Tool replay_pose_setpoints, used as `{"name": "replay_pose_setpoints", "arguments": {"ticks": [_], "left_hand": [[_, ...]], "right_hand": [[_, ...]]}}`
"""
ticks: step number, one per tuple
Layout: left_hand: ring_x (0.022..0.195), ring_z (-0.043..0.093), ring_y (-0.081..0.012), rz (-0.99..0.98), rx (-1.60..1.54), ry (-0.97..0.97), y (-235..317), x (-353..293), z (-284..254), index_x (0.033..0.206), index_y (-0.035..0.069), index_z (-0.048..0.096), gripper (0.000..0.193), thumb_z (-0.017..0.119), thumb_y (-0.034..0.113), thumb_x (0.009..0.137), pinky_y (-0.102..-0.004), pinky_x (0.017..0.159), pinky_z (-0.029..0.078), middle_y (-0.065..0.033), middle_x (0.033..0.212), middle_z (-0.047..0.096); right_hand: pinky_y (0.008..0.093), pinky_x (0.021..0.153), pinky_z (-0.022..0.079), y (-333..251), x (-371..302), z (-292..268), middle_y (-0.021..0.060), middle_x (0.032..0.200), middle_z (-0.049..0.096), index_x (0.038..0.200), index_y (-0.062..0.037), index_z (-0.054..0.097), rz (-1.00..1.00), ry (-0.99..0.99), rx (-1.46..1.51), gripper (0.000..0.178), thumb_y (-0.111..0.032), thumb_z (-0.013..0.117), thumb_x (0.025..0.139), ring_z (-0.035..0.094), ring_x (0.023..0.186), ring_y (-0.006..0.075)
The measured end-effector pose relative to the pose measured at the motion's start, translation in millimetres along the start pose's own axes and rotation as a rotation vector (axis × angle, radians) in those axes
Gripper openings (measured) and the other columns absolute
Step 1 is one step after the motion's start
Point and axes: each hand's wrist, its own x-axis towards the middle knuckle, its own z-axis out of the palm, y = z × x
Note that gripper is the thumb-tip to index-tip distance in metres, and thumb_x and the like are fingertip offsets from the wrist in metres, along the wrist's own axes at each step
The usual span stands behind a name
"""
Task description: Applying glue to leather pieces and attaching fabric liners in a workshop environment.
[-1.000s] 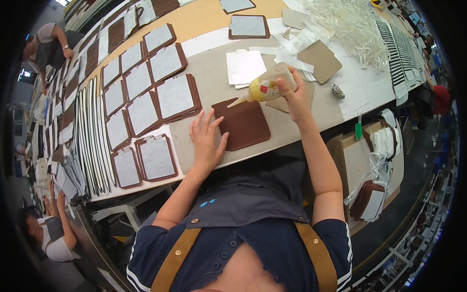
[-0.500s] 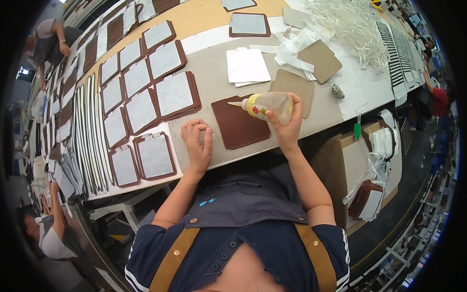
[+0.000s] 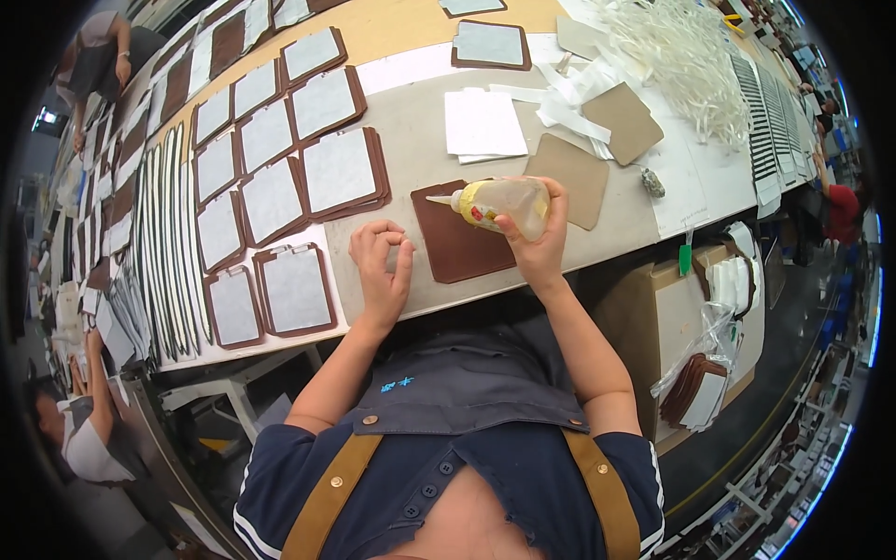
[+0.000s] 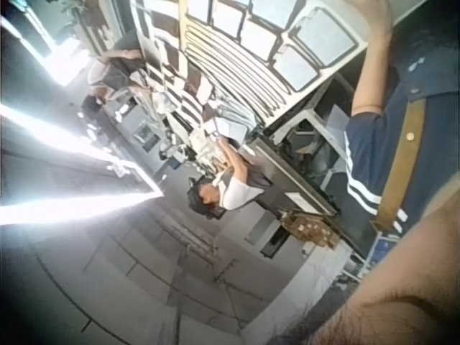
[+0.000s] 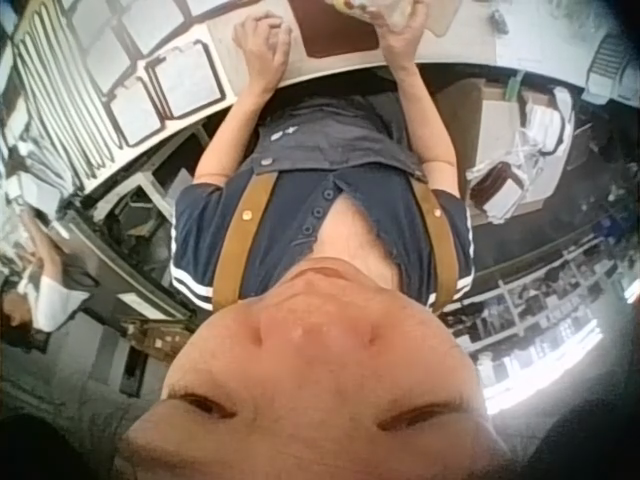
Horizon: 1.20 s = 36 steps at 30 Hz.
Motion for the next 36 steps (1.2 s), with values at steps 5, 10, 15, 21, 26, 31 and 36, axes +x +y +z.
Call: {"name": "replay_pose_setpoints", "arguments": {"ticks": [5, 10, 15, 21, 26, 31, 36], "left_hand": [[0.117, 0.051, -0.0309, -0.01, 0.006, 0.008, -2, -1, 0, 0.094, 0.009, 0.063, 0.01, 0.071, 0.014, 0.092, -0.0464, 0.106, 0.032, -0.0061, 0.112, 0.061], [0.116, 0.051, -0.0312, 0.005, -0.005, 0.033, -4, 0, 1, 0.097, 0.009, 0.063, 0.011, 0.071, 0.014, 0.093, -0.046, 0.105, 0.032, -0.0063, 0.111, 0.061], [0.114, 0.052, -0.0296, 0.018, 0.019, 0.038, 1, 2, 0, 0.1, 0.008, 0.061, 0.008, 0.068, 0.012, 0.096, -0.0435, 0.105, 0.034, -0.0071, 0.11, 0.062], [0.115, 0.051, -0.0311, 0.015, 0.012, 0.037, -4, 0, 2, 0.1, 0.009, 0.062, 0.012, 0.072, 0.014, 0.093, -0.0455, 0.104, 0.033, -0.0065, 0.111, 0.061], [0.115, 0.051, -0.0309, 0.015, 0.024, 0.03, -3, -1, 2, 0.1, 0.009, 0.063, 0.013, 0.072, 0.014, 0.093, -0.0457, 0.104, 0.033, -0.0065, 0.111, 0.06], [0.116, 0.051, -0.0303, 0.002, 0.026, 0.026, -2, 0, 3, 0.101, 0.009, 0.063, 0.013, 0.072, 0.014, 0.093, -0.0456, 0.105, 0.033, -0.0062, 0.111, 0.061], [0.116, 0.051, -0.0297, -0.011, 0.02, 0.01, -2, 1, 2, 0.101, 0.01, 0.064, 0.012, 0.072, 0.014, 0.093, -0.0454, 0.105, 0.033, -0.0058, 0.112, 0.061]], "right_hand": [[0.0347, 0.106, 0.049, -3, 11, 2, 0.0104, 0.129, 0.061, 0.138, -0.0043, 0.043, -0.038, -0.082, -0.05, 0.068, -0.03, 0.085, 0.091, 0.06, 0.121, 0.0194], [0.0325, 0.1, 0.052, -11, 43, -7, 0.0052, 0.128, 0.06, 0.146, -0.0089, 0.052, 0.103, -0.101, 0.065, 0.07, -0.033, 0.086, 0.09, 0.06, 0.116, 0.0161], [0.031, 0.097, 0.053, -3, 63, -13, 0.004, 0.128, 0.06, 0.146, -0.0114, 0.055, 0.164, -0.157, 0.084, 0.066, -0.031, 0.085, 0.091, 0.06, 0.114, 0.0151], [0.0294, 0.097, 0.05, 3, 70, -10, 0.0022, 0.128, 0.059, 0.145, -0.0128, 0.057, 0.146, -0.204, 0.006, 0.062, -0.029, 0.084, 0.092, 0.057, 0.115, 0.0138], [0.0294, 0.098, 0.049, 0, 71, -9, 0.0019, 0.128, 0.059, 0.145, -0.013, 0.057, 0.151, -0.211, -0.021, 0.061, -0.03, 0.083, 0.092, 0.057, 0.116, 0.0137], [0.0289, 0.099, 0.048, -3, 70, -15, 0.0018, 0.127, 0.06, 0.145, -0.0133, 0.057, 0.145, -0.269, -0.029, 0.061, -0.03, 0.083, 0.093, 0.057, 0.115, 0.0135], [0.03, 0.1, 0.048, -9, 63, -24, 0.002, 0.127, 0.061, 0.145, -0.0129, 0.058, 0.156, -0.31, -0.064, 0.061, -0.034, 0.082, 0.093, 0.057, 0.116, 0.0134]]}}
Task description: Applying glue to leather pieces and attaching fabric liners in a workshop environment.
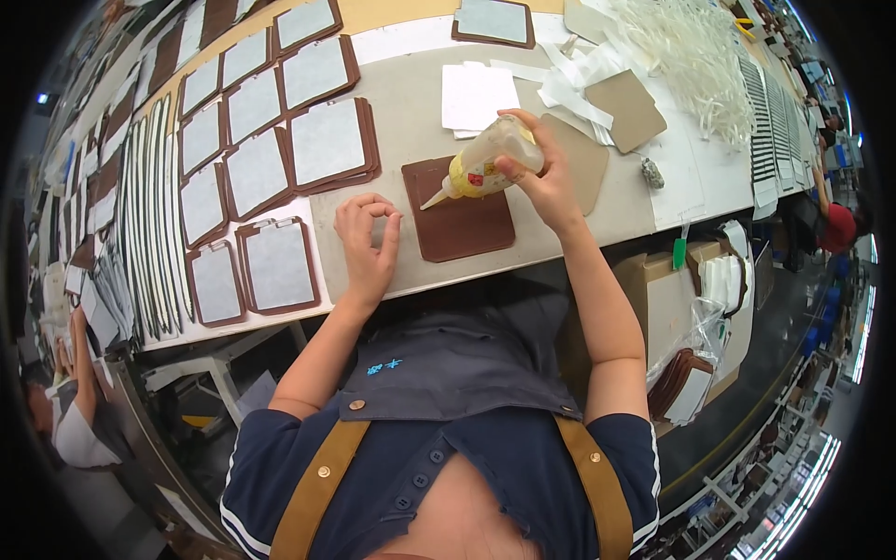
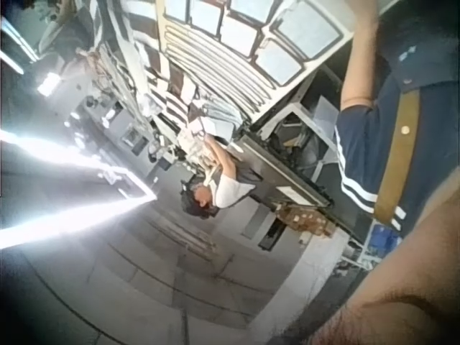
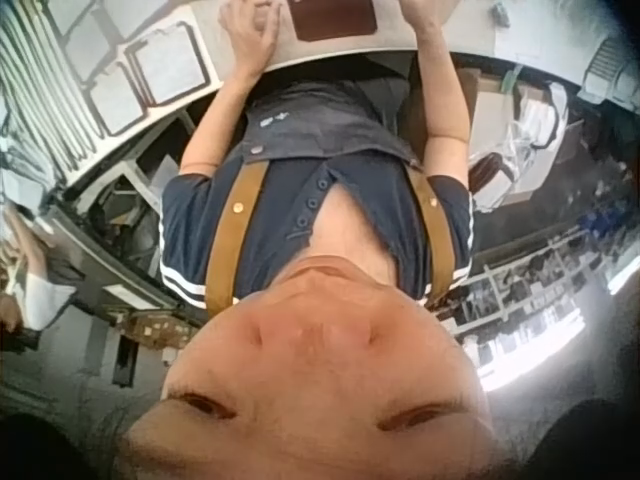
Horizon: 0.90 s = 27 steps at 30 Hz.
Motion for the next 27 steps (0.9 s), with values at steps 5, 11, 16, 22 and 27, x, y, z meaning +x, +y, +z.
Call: {"name": "replay_pose_setpoints", "arguments": {"ticks": [5, 11, 16, 22, 27], "left_hand": [[0.116, 0.051, -0.0286, -0.007, -0.009, -0.003, 0, 0, 0, 0.101, 0.01, 0.064, 0.011, 0.072, 0.014, 0.093, -0.0449, 0.105, 0.033, -0.0053, 0.112, 0.062], [0.115, 0.052, -0.0276, -0.013, -0.01, -0.013, -1, 0, 1, 0.101, 0.01, 0.065, 0.011, 0.072, 0.014, 0.094, -0.0438, 0.105, 0.033, -0.0052, 0.112, 0.063], [0.114, 0.052, -0.0279, -0.004, -0.002, -0.005, -3, 0, 1, 0.1, 0.01, 0.065, 0.01, 0.072, 0.015, 0.094, -0.0438, 0.104, 0.034, -0.0057, 0.112, 0.063], [0.113, 0.052, -0.0278, -0.016, -0.026, -0.016, -2, 1, 2, 0.099, 0.009, 0.065, 0.01, 0.072, 0.015, 0.094, -0.0434, 0.104, 0.034, -0.0061, 0.111, 0.062], [0.114, 0.052, -0.0278, -0.024, -0.025, -0.02, -1, 0, 1, 0.099, 0.009, 0.065, 0.01, 0.071, 0.014, 0.095, -0.0434, 0.105, 0.033, -0.006, 0.111, 0.062]], "right_hand": [[0.0303, 0.1, 0.048, 2, -17, -9, 0.0015, 0.126, 0.062, 0.144, -0.0127, 0.059, 0.042, -0.064, 0.023, 0.063, -0.037, 0.083, 0.091, 0.058, 0.116, 0.0139], [0.0301, 0.1, 0.049, 9, -45, -17, 0.0025, 0.125, 0.063, 0.144, -0.0099, 0.058, 0.102, -0.085, 0.057, 0.065, -0.038, 0.083, 0.091, 0.059, 0.116, 0.0135], [0.0313, 0.101, 0.052, 8, -59, -19, 0.0062, 0.128, 0.063, 0.143, -0.0044, 0.049, 0.281, 0.302, 0.711, 0.067, -0.038, 0.081, 0.094, 0.062, 0.119, 0.0142], [0.0316, 0.103, 0.049, 21, -57, -2, 0.0064, 0.125, 0.058, 0.14, -0.0033, 0.044, 0.017, 0.544, 0.302, 0.064, -0.028, 0.082, 0.095, 0.058, 0.117, 0.015], [0.032, 0.105, 0.046, 26, -61, 10, 0.0075, 0.127, 0.053, 0.139, -0.0022, 0.044, -0.026, 0.587, 0.06, 0.066, -0.027, 0.083, 0.093, 0.054, 0.12, 0.0161]]}}
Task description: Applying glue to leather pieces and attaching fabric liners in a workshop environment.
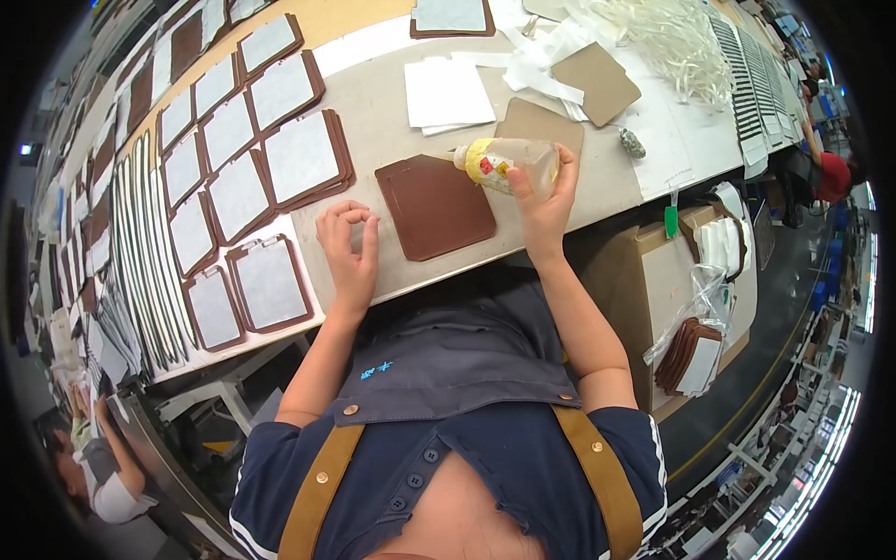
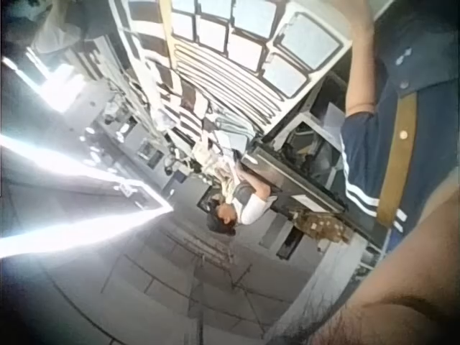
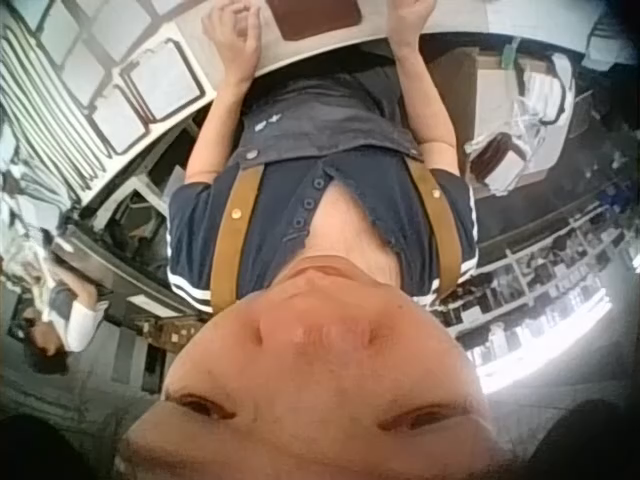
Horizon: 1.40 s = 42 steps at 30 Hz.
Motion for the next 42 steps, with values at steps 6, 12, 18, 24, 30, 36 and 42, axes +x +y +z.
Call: {"name": "replay_pose_setpoints", "arguments": {"ticks": [6, 12, 18, 24, 30, 36, 42], "left_hand": [[0.115, 0.051, -0.0279, 0.004, -0.008, -0.009, -1, 0, -1, 0.1, 0.009, 0.065, 0.009, 0.071, 0.014, 0.095, -0.0435, 0.106, 0.033, -0.0061, 0.112, 0.062], [0.115, 0.051, -0.028, 0.006, 0.0, -0.013, -2, 0, -1, 0.1, 0.009, 0.065, 0.01, 0.071, 0.015, 0.095, -0.0435, 0.105, 0.033, -0.0064, 0.112, 0.062], [0.115, 0.052, -0.0283, 0.002, -0.004, -0.014, -1, 0, 0, 0.1, 0.008, 0.065, 0.01, 0.071, 0.014, 0.095, -0.0435, 0.105, 0.034, -0.0065, 0.112, 0.062], [0.116, 0.052, -0.0285, 0.012, 0.008, -0.012, -1, 0, 0, 0.1, 0.008, 0.065, 0.01, 0.071, 0.013, 0.094, -0.0434, 0.106, 0.034, -0.0062, 0.112, 0.062], [0.116, 0.051, -0.0286, 0.016, 0.009, -0.021, -2, 1, 0, 0.101, 0.008, 0.064, 0.01, 0.07, 0.013, 0.094, -0.0433, 0.106, 0.033, -0.0061, 0.113, 0.062], [0.117, 0.051, -0.0287, 0.013, 0.013, -0.031, -1, 0, -1, 0.101, 0.008, 0.064, 0.01, 0.07, 0.013, 0.095, -0.0435, 0.107, 0.033, -0.0068, 0.113, 0.062], [0.117, 0.051, -0.029, 0.01, 0.016, -0.039, -2, -1, -1, 0.101, 0.007, 0.064, 0.01, 0.07, 0.013, 0.095, -0.0439, 0.107, 0.033, -0.0073, 0.114, 0.062]], "right_hand": [[0.0322, 0.106, 0.045, 3, -6, 2, 0.0078, 0.128, 0.051, 0.14, -0.0022, 0.042, -0.055, 0.0, -0.08, 0.071, -0.028, 0.086, 0.091, 0.052, 0.121, 0.0172], [0.0322, 0.106, 0.047, -5, -13, 18, 0.0081, 0.129, 0.054, 0.138, -0.0032, 0.042, -0.078, -0.043, -0.024, 0.067, -0.024, 0.086, 0.091, 0.055, 0.12, 0.0172], [0.0313, 0.105, 0.048, -7, -13, 25, 0.0072, 0.128, 0.054, 0.137, -0.0037, 0.043, -0.08, -0.087, 0.009, 0.062, -0.025, 0.082, 0.094, 0.055, 0.119, 0.015], [0.0306, 0.104, 0.047, -12, 11, 9, 0.0062, 0.126, 0.054, 0.137, -0.0039, 0.044, 0.007, -0.005, 0.24, 0.061, -0.028, 0.081, 0.095, 0.055, 0.118, 0.014], [0.0325, 0.104, 0.048, -12, 9, 3, 0.0077, 0.127, 0.054, 0.137, -0.0042, 0.044, -0.154, -0.092, -0.065, 0.065, -0.024, 0.086, 0.09, 0.057, 0.118, 0.0173], [0.0345, 0.104, 0.049, -6, 8, 5, 0.0096, 0.127, 0.056, 0.136, -0.0038, 0.044, -0.19, -0.128, -0.056, 0.067, -0.022, 0.088, 0.088, 0.058, 0.119, 0.0197], [0.0351, 0.105, 0.05, -9, 7, 0, 0.011, 0.129, 0.057, 0.136, -0.0042, 0.044, -0.257, -0.17, -0.135, 0.066, -0.02, 0.087, 0.089, 0.06, 0.119, 0.0211]]}}
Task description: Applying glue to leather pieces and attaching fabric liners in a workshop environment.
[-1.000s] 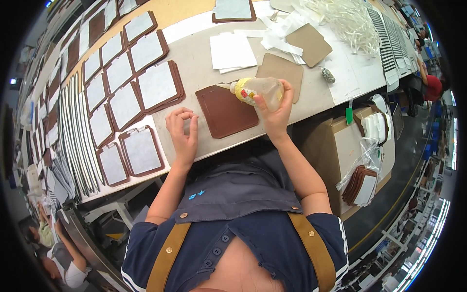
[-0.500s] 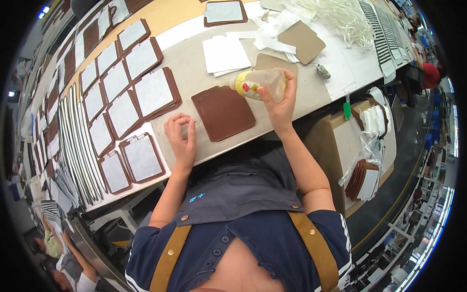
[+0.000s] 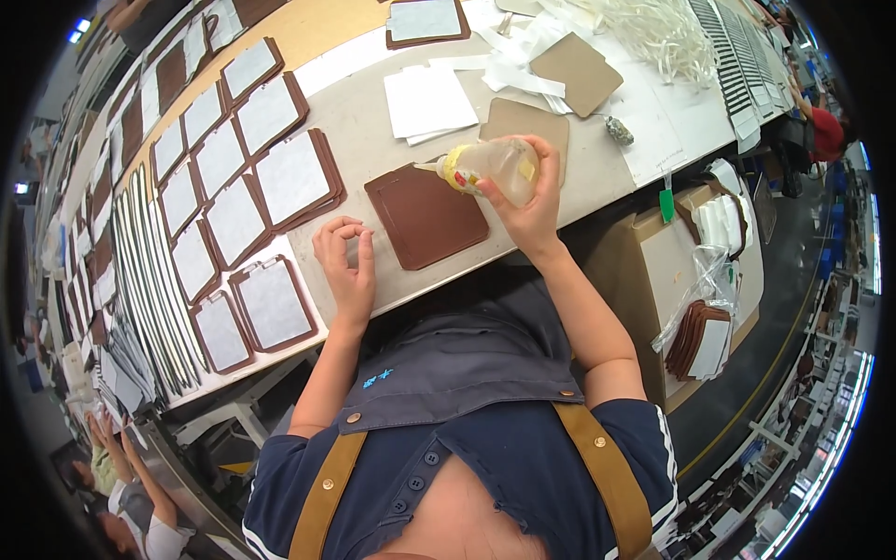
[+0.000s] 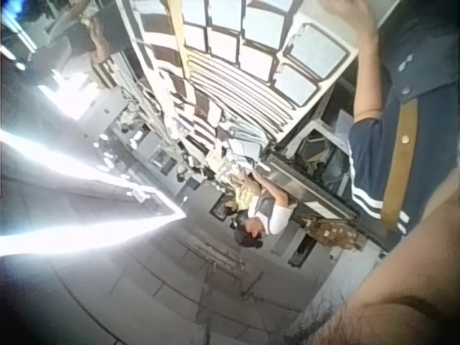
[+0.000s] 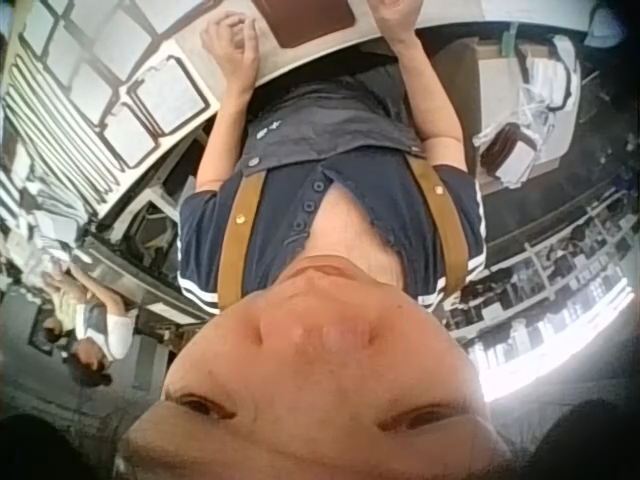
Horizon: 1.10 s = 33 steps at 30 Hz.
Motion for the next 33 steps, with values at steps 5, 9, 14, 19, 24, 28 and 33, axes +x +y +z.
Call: {"name": "replay_pose_setpoints", "arguments": {"ticks": [5, 9, 14, 19, 24, 28, 33], "left_hand": [[0.118, 0.051, -0.0293, -0.005, 0.001, -0.009, 0, 1, 0, 0.1, 0.007, 0.064, 0.01, 0.07, 0.013, 0.095, -0.0439, 0.107, 0.034, -0.0076, 0.115, 0.062], [0.118, 0.051, -0.0293, -0.006, 0.002, -0.014, -1, 1, 0, 0.101, 0.007, 0.064, 0.011, 0.07, 0.013, 0.095, -0.0439, 0.107, 0.033, -0.0076, 0.115, 0.062], [0.119, 0.05, -0.0294, -0.007, 0.004, -0.02, -1, 0, 1, 0.101, 0.008, 0.064, 0.011, 0.07, 0.013, 0.095, -0.044, 0.108, 0.033, -0.0076, 0.116, 0.062], [0.12, 0.05, -0.0298, -0.019, 0.007, -0.024, 0, 0, 0, 0.101, 0.008, 0.064, 0.01, 0.07, 0.014, 0.095, -0.0443, 0.108, 0.033, -0.0074, 0.116, 0.062], [0.119, 0.05, -0.0299, -0.025, 0.0, -0.029, 0, 0, 0, 0.101, 0.008, 0.064, 0.009, 0.069, 0.014, 0.096, -0.0444, 0.109, 0.033, -0.0076, 0.117, 0.062], [0.119, 0.05, -0.0299, -0.025, 0.005, -0.028, 0, 0, 1, 0.1, 0.008, 0.064, 0.009, 0.069, 0.014, 0.096, -0.0445, 0.109, 0.033, -0.0076, 0.117, 0.062], [0.119, 0.05, -0.0299, -0.024, 0.014, -0.026, -1, 0, 1, 0.1, 0.008, 0.064, 0.009, 0.069, 0.013, 0.096, -0.0443, 0.108, 0.033, -0.0078, 0.116, 0.062]], "right_hand": [[0.0377, 0.107, 0.051, -11, -6, -4, 0.0125, 0.129, 0.057, 0.137, -0.0045, 0.042, -0.028, -0.014, -0.029, 0.067, -0.017, 0.087, 0.089, 0.061, 0.123, 0.0246], [0.0427, 0.109, 0.051, -9, -9, -1, 0.014, 0.13, 0.058, 0.14, -0.0047, 0.038, -0.051, -0.028, 0.079, 0.07, -0.012, 0.085, 0.089, 0.062, 0.128, 0.0315], [0.0429, 0.107, 0.053, -6, -9, 4, 0.0156, 0.131, 0.059, 0.141, -0.0049, 0.038, -0.077, -0.057, 0.109, 0.07, -0.012, 0.085, 0.089, 0.064, 0.126, 0.0328], [0.0409, 0.104, 0.055, -6, -10, 2, 0.0174, 0.128, 0.062, 0.139, -0.0037, 0.04, -0.12, -0.06, 0.021, 0.068, -0.013, 0.086, 0.089, 0.066, 0.124, 0.0315], [0.0405, 0.103, 0.055, -4, -7, -6, 0.0173, 0.127, 0.063, 0.139, -0.0033, 0.04, -0.109, -0.022, -0.044, 0.068, -0.014, 0.086, 0.089, 0.067, 0.123, 0.0315], [0.0396, 0.103, 0.054, -3, -3, -14, 0.0173, 0.126, 0.063, 0.138, -0.0032, 0.041, -0.103, 0.004, -0.073, 0.066, -0.017, 0.085, 0.09, 0.067, 0.122, 0.0301], [0.0353, 0.101, 0.054, 2, 6, -30, 0.012, 0.127, 0.063, 0.139, -0.0038, 0.046, -0.078, 0.081, -0.135, 0.063, -0.02, 0.085, 0.091, 0.065, 0.119, 0.024]]}}
